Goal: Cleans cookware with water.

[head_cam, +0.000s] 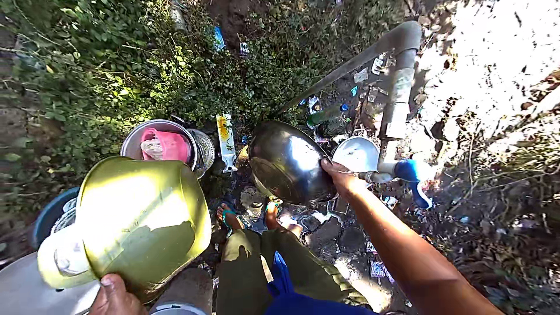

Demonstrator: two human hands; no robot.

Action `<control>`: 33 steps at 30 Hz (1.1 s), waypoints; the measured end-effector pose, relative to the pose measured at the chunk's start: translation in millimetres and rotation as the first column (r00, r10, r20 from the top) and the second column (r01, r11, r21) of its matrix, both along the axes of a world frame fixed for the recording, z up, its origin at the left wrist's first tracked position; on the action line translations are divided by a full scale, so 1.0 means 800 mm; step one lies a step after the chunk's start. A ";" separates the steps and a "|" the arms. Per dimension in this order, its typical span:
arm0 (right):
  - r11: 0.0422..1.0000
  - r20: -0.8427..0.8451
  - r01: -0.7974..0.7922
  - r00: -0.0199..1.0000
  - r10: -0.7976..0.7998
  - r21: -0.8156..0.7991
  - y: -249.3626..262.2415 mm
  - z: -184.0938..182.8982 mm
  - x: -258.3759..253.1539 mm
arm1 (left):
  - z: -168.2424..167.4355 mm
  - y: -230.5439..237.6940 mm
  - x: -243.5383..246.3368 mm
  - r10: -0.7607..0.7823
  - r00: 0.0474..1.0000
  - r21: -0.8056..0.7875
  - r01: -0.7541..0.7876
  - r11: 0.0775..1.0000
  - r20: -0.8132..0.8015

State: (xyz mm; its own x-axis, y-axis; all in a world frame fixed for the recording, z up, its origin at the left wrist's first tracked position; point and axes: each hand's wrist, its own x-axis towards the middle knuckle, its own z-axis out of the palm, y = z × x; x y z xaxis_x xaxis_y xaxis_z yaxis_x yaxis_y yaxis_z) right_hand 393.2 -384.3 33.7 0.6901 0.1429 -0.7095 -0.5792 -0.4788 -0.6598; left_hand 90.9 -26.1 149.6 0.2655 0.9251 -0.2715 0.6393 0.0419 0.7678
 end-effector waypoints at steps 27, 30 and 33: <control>-0.108 -0.368 0.868 0.091 -0.925 0.485 -0.050 -0.038 -0.080 | -0.021 0.030 -0.007 -0.113 0.993 -0.116 0.114 0.987 0.010; 0.012 -0.201 0.924 0.095 -0.975 0.381 -0.072 -0.024 -0.108 | -0.023 0.044 0.000 -0.168 0.986 -0.120 0.168 0.979 0.010; -0.036 -0.166 0.934 0.026 -0.986 0.356 -0.087 -0.021 -0.138 | -0.027 0.063 0.000 -0.226 0.973 -0.130 0.230 0.964 0.049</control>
State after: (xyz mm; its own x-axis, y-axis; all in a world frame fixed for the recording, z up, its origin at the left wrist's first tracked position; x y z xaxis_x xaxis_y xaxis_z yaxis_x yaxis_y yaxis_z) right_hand 282.6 -454.0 16.9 0.4042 -0.5690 -0.7162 -0.2267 0.6962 -0.6811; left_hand 90.6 24.2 128.3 0.4764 0.7948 -0.3760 0.6178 0.0017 0.7863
